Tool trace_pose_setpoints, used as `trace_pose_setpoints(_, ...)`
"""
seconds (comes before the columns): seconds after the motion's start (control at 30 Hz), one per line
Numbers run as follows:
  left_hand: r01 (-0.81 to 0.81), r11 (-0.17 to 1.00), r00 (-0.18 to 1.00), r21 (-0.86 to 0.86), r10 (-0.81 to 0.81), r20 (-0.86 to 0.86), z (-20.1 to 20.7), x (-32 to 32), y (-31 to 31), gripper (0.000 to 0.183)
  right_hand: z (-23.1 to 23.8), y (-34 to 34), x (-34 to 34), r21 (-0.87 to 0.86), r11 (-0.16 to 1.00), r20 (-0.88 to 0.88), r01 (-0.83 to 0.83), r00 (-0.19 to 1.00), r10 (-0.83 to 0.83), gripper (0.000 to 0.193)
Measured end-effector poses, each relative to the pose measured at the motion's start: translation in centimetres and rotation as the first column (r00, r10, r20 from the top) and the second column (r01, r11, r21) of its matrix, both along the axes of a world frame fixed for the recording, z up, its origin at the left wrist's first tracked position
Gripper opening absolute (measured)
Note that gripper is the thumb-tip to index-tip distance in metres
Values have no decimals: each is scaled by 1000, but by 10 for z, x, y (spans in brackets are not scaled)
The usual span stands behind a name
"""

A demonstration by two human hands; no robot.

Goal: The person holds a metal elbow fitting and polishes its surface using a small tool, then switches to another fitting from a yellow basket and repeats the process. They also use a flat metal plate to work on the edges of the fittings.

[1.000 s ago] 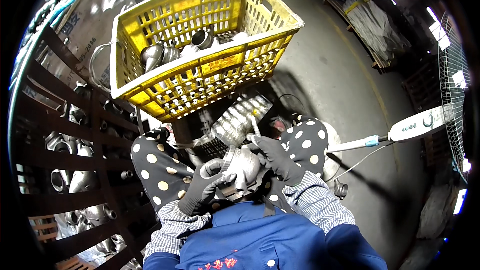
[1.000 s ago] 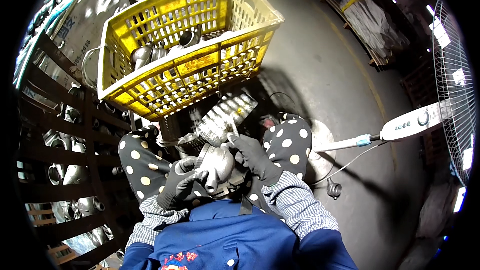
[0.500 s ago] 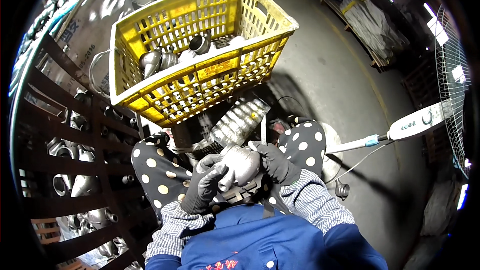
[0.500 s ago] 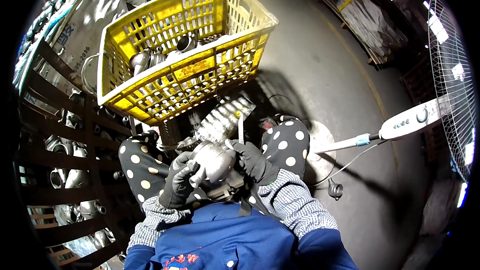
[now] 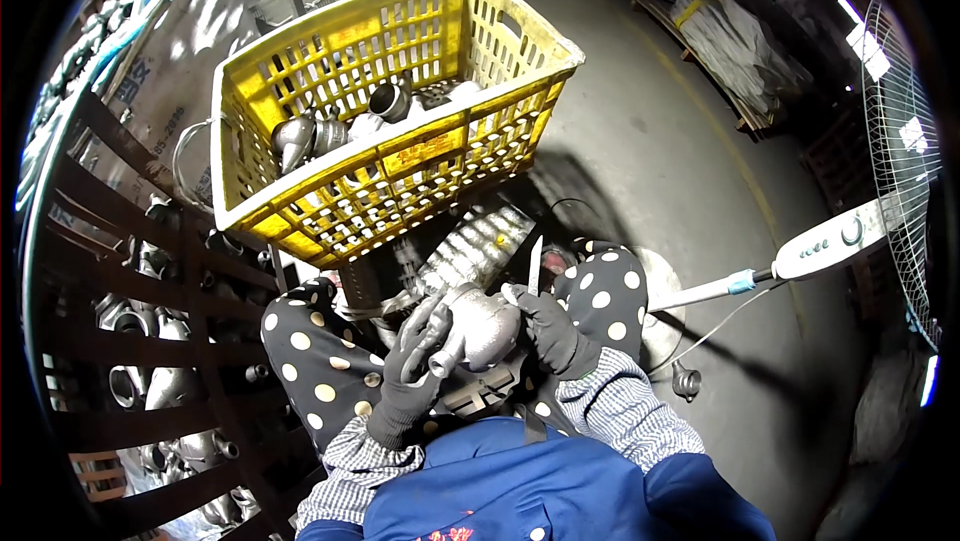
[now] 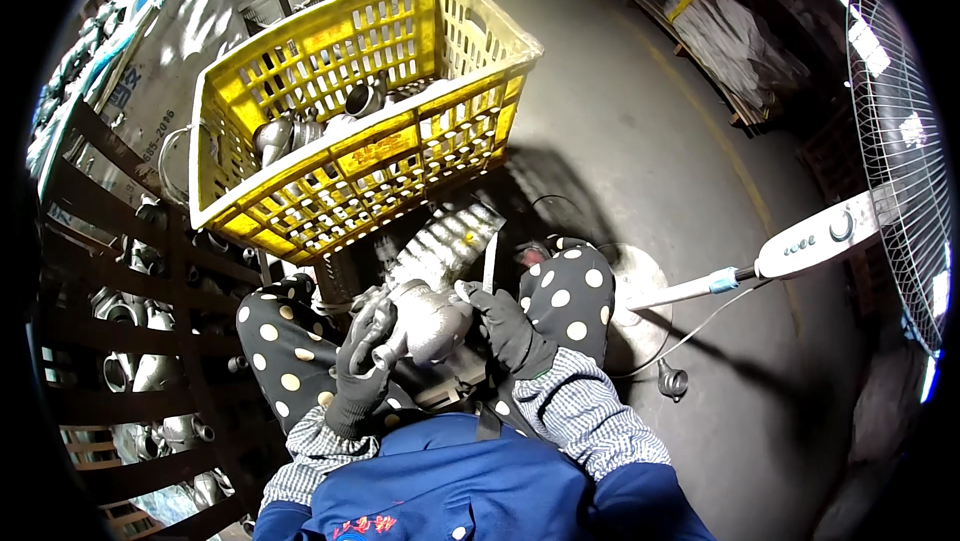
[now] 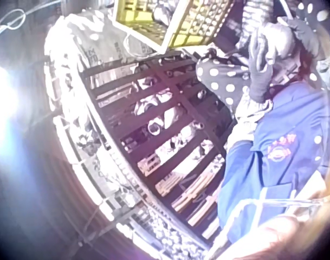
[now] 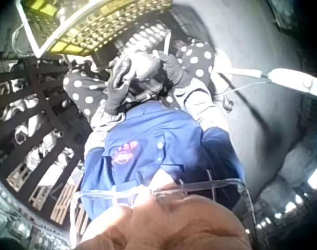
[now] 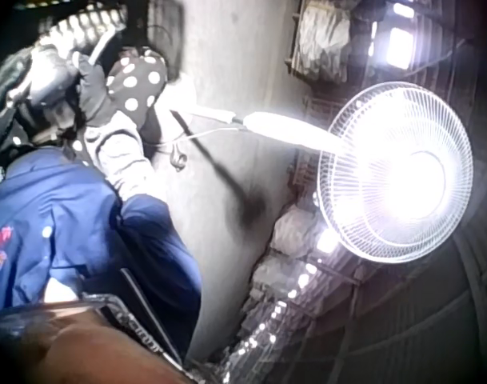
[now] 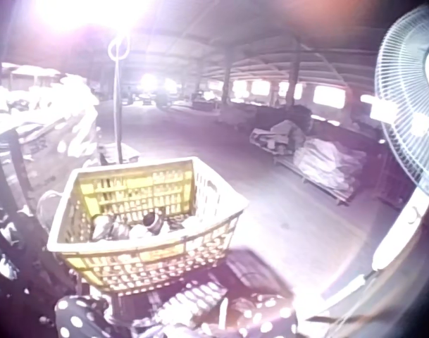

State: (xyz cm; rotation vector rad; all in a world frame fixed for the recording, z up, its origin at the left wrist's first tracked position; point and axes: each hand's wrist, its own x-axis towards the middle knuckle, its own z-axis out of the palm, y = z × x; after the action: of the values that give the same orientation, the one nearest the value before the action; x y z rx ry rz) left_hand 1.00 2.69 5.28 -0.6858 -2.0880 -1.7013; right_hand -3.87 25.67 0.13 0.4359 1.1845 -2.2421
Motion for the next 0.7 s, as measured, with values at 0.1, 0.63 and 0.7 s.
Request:
trace_pose_setpoints(0.1, -82, 996, 975, -26, 85, 205, -16, 16, -2, 37, -5, 4, -3, 16, 997, -19, 81, 997, -81, 21)
trace_pose_setpoints(0.63, -107, 836, 993, -538, 118, -15, 5, 20, 2, 58, 26, -12, 6, 445, 862, -245, 242, 959, -142, 23)
trace_pose_setpoints(0.7, 12, 848, 1000, -530, -14, 0, 13, 25, 1, 35, 26, -11, 4, 442, 857, -232, 265, 957, -176, 23)
